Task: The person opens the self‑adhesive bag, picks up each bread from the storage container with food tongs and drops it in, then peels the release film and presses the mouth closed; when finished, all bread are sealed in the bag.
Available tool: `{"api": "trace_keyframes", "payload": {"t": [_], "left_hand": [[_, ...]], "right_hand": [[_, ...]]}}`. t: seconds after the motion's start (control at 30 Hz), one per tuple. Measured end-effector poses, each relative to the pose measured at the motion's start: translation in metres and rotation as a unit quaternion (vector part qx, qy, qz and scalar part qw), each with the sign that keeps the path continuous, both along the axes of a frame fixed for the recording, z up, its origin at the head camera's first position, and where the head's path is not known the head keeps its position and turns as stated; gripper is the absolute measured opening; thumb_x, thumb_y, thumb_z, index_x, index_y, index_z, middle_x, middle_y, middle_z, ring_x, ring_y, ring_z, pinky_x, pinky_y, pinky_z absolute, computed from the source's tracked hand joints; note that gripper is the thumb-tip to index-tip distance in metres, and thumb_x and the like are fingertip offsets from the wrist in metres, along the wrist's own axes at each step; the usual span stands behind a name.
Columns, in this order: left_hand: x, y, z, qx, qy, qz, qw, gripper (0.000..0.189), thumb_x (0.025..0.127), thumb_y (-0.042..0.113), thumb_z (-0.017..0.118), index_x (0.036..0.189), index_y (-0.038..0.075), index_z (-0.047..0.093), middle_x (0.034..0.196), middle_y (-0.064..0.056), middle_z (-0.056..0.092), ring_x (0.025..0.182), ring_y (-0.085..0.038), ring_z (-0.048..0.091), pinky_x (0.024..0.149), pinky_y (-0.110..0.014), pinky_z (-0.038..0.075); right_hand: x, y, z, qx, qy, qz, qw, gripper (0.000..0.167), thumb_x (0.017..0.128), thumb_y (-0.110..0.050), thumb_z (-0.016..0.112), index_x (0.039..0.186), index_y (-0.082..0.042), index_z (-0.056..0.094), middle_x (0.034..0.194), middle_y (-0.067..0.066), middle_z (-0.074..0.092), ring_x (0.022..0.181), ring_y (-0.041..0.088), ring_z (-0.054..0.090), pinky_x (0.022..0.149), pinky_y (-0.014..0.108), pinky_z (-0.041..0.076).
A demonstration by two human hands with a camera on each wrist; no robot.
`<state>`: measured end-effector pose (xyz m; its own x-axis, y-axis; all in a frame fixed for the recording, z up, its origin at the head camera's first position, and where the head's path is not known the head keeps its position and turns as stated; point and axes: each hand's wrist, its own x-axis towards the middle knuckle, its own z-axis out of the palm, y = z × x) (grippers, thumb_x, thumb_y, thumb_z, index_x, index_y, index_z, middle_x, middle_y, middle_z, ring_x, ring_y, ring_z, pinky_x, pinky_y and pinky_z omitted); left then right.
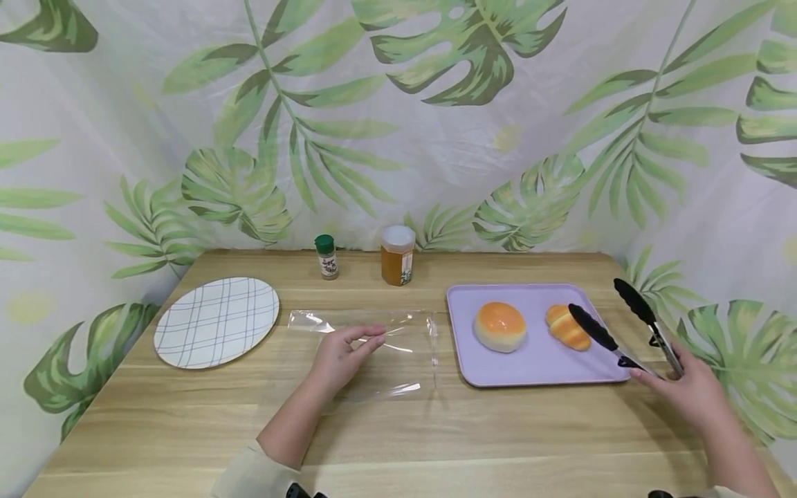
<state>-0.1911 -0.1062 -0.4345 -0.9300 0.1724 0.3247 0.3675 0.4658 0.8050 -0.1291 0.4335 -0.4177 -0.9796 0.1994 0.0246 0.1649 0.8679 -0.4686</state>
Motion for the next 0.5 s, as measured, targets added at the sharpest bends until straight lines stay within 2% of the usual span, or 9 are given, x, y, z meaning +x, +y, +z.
{"api": "trace_keyframes", "payload": {"t": [0.07,0.23,0.4,0.5], "left_hand": [[0.0,0.0,0.0,0.0,-0.002,-0.001,1.0,0.018,0.089,0.016,0.072,0.103,0.005,0.075,0.11,-0.006,0.075,0.11,-0.027,0.068,0.099,-0.048,0.052],[0.001,-0.001,0.001,0.0,-0.012,0.004,0.9999,0.017,0.089,0.018,0.071,0.102,0.008,0.076,0.111,-0.005,0.075,0.111,-0.027,0.068,0.1,-0.047,0.052],[0.0,-0.001,0.0,0.0,-0.019,0.003,0.9998,0.017,0.09,0.02,0.071,0.103,0.009,0.076,0.112,-0.005,0.074,0.112,-0.027,0.068,0.1,-0.047,0.052],[0.0,-0.001,0.0,0.002,-0.019,0.003,0.9998,0.018,0.09,0.02,0.071,0.103,0.009,0.076,0.112,-0.005,0.074,0.112,-0.027,0.068,0.101,-0.048,0.051]], "right_hand": [[0.005,-0.001,0.002,0.011,-0.016,0.011,0.9998,0.105,0.087,-0.051,0.069,0.148,0.015,0.015,0.105,0.039,0.054,0.091,0.05,0.056,0.073,0.061,0.049],[0.013,-0.007,0.004,0.04,-0.035,0.03,0.9982,0.107,0.085,-0.054,0.069,0.145,0.019,0.018,0.102,0.033,0.052,0.085,0.039,0.056,0.067,0.051,0.051],[0.018,-0.012,0.004,0.06,-0.04,0.036,0.9968,0.106,0.085,-0.056,0.069,0.144,0.018,0.022,0.097,0.03,0.055,0.081,0.034,0.058,0.067,0.051,0.05],[0.019,-0.014,0.002,0.066,-0.029,0.039,0.9967,0.101,0.084,-0.055,0.07,0.142,0.016,0.03,0.103,0.038,0.058,0.084,0.044,0.061,0.071,0.058,0.051]]}}
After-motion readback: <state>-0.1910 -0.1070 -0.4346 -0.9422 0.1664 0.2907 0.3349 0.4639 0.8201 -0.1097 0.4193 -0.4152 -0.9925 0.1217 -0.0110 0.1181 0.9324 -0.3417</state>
